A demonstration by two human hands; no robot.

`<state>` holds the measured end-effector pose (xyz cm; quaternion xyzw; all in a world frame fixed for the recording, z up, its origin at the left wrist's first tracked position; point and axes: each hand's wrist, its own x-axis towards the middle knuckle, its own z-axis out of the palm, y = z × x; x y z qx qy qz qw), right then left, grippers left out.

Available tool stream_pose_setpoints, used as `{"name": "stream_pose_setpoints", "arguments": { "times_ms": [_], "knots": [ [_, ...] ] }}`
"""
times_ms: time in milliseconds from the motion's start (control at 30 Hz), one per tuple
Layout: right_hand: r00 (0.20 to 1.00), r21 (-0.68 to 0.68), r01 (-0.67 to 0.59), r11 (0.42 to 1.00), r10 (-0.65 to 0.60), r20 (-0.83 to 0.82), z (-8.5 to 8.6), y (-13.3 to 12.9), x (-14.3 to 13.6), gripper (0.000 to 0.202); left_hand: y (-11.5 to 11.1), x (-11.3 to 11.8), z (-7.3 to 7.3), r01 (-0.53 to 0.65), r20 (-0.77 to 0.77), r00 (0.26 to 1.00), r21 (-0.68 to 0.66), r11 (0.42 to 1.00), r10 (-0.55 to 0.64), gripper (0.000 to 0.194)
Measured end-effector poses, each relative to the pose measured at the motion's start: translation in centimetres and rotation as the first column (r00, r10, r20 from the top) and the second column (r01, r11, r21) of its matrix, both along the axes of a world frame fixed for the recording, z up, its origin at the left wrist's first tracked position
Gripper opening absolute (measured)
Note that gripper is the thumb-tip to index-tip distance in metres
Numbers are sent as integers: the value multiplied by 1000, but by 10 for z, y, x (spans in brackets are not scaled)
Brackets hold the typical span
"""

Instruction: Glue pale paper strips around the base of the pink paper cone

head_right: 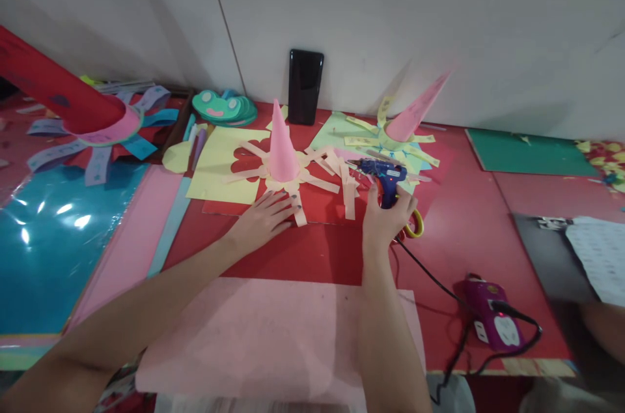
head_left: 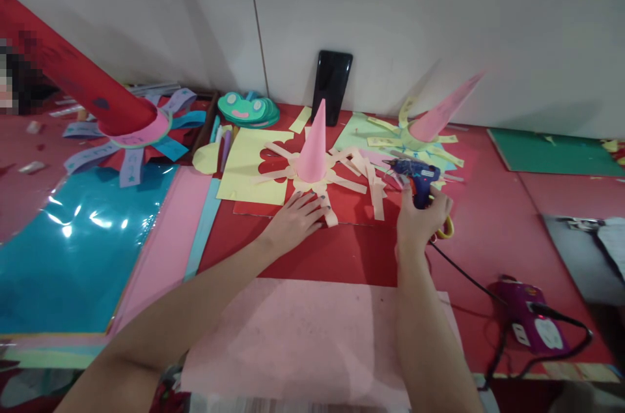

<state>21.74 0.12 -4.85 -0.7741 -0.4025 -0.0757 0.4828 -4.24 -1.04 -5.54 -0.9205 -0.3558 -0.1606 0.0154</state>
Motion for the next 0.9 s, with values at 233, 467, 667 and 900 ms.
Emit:
{"name": "stream_pose_setpoints", "arguments": {
  "times_ms": [233, 467, 667, 900],
  "knots": [
    [989, -98, 25, 995, -38, -140, -3, 3, 15, 34, 0, 0, -2, -1, -3, 1000, 5, 1000, 1, 30],
    [998, -190, 41, 981, -50, -44, 2, 0, 12, 50, 0, 0, -2, -4, 9, 1000, 1, 1000, 4, 30],
    [995, -289, 66, 955, -42, 89, -3, -1, 10, 55, 0, 0, -3, -2, 29, 1000, 14, 1000, 1, 29],
    [993, -122, 21, 992, -6, 122, 12, -7, -1, 31, 0, -1, -4, 1, 19, 1000, -4, 1000, -1, 29]
  ]
}}
